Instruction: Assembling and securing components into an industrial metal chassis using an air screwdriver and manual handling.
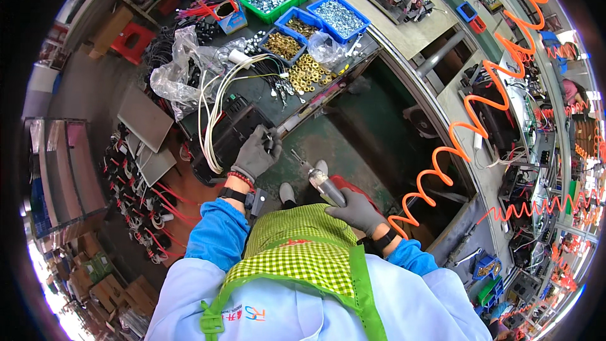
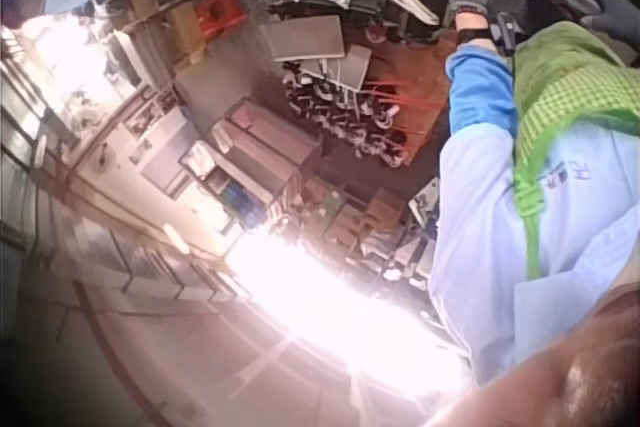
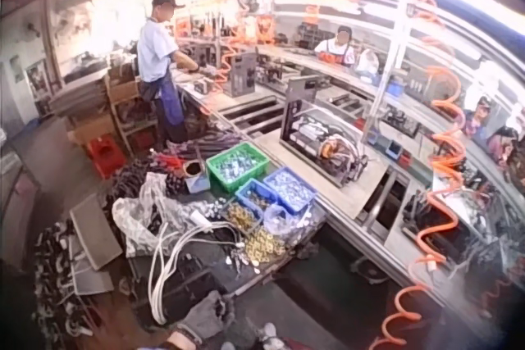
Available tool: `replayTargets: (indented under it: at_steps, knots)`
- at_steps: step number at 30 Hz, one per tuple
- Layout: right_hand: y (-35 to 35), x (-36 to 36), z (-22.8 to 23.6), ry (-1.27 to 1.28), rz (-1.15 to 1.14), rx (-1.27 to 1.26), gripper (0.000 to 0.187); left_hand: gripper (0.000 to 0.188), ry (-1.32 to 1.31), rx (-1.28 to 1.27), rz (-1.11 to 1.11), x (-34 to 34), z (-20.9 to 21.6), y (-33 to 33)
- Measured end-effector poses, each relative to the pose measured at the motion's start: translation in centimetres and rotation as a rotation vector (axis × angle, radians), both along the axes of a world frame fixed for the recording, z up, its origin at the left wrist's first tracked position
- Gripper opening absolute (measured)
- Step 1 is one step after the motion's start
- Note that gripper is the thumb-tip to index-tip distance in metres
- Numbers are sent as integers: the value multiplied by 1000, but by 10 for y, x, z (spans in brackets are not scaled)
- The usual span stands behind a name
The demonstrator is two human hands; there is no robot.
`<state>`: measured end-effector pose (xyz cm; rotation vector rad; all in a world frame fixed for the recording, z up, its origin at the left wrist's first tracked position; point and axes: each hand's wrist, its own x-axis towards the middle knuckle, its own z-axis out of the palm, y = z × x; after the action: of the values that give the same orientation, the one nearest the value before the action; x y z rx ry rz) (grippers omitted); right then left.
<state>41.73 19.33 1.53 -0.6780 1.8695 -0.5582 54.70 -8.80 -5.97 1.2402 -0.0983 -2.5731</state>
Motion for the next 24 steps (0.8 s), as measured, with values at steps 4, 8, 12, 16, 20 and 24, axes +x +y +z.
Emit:
replayTargets:
  at_steps: [4,8,12,16,20,24]
  knots:
    - [-11,6,8,-46,57,-21,57,25,-74,-260,-63,15,-38,-1]
    - [-7,12,6,-11,80,-41,54,13,-93,-178,34,9,-23,11]
    - [-15,13,9,-5,113,-90,54,12,15,-232,-7,37,-64,25]
    - [-14,18,11,-22,114,-33,56,13,97,-112,135,32,-60,37]
    - [-13,20,9,-18,90,-3,57,11,124,-178,71,29,-49,42]
    - [-15,22,9,-24,68,36,58,14,59,-385,-18,25,-50,37]
